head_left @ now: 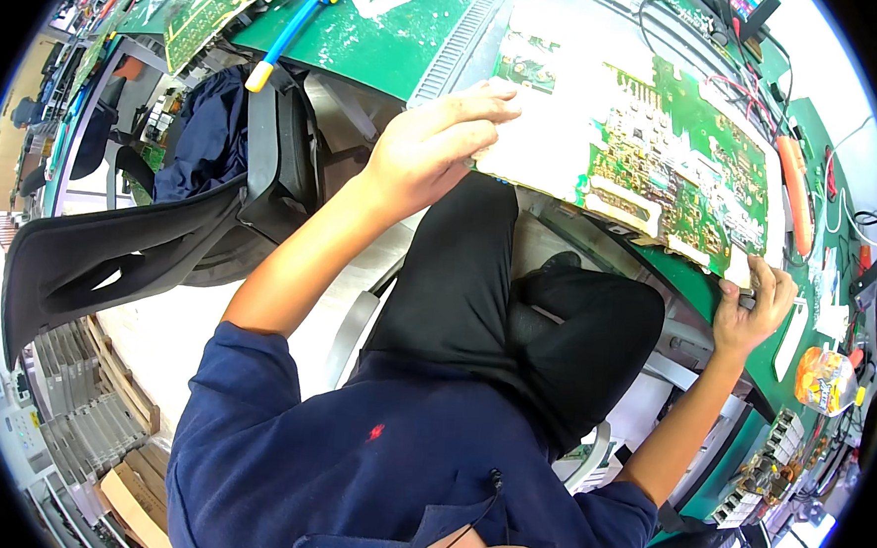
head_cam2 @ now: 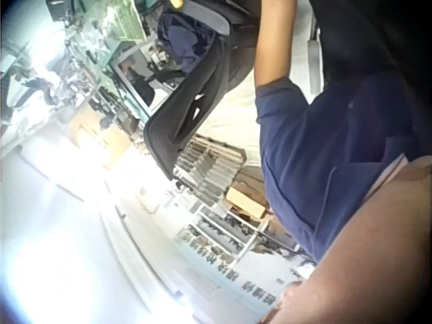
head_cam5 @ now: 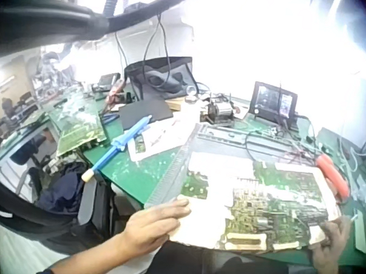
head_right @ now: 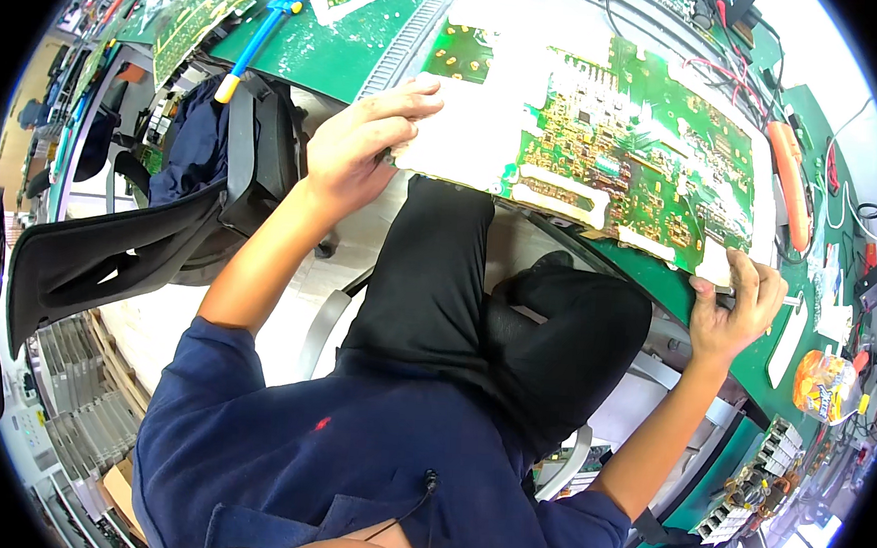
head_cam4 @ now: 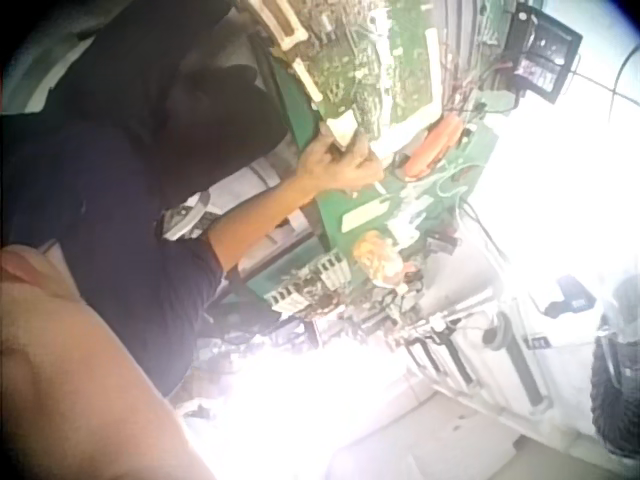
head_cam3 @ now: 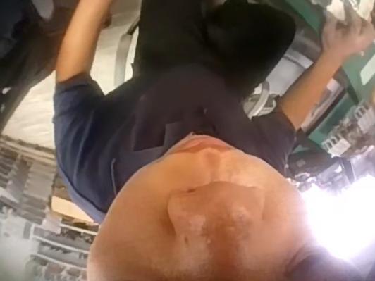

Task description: The person scrapes material from a large circuit board using a metal tool and removes debris by hand.

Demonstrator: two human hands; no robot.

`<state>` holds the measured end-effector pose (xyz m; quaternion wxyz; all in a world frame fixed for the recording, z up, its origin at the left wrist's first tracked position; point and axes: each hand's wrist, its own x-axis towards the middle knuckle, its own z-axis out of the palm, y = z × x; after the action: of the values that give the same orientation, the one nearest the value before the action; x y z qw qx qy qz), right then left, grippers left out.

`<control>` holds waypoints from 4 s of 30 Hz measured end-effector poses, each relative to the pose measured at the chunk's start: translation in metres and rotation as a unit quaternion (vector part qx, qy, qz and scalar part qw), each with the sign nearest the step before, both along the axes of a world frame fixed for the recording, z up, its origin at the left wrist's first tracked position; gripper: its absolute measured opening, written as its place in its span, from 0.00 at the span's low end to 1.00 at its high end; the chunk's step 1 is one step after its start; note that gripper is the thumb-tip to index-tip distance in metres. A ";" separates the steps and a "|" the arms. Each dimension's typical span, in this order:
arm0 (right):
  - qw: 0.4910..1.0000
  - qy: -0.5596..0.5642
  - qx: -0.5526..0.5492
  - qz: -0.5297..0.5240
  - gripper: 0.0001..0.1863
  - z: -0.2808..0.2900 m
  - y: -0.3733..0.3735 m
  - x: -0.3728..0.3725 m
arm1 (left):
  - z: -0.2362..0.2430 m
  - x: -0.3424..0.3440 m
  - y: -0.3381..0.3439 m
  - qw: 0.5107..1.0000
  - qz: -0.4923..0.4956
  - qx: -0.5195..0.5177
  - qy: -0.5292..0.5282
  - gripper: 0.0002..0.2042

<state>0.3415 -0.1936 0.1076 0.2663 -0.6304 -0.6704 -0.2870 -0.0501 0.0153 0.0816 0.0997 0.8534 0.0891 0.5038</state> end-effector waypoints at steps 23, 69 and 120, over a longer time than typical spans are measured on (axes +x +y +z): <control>0.910 0.363 -0.183 0.079 0.27 0.075 0.015 -0.069 | -0.078 0.035 -0.029 0.970 0.210 -0.040 -0.119 0.35; 0.948 0.106 -0.194 0.231 0.07 0.054 0.119 -0.161 | -0.081 0.049 -0.026 0.961 0.175 -0.051 -0.209 0.44; 0.970 0.111 -0.163 0.146 0.07 0.065 0.090 -0.151 | -0.076 0.049 -0.019 0.960 0.161 -0.034 -0.225 0.42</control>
<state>0.1905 -0.1039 0.1722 0.2715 -0.5886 -0.7590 -0.0604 -0.0006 -0.0034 0.0051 0.0642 0.6881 0.2178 0.6892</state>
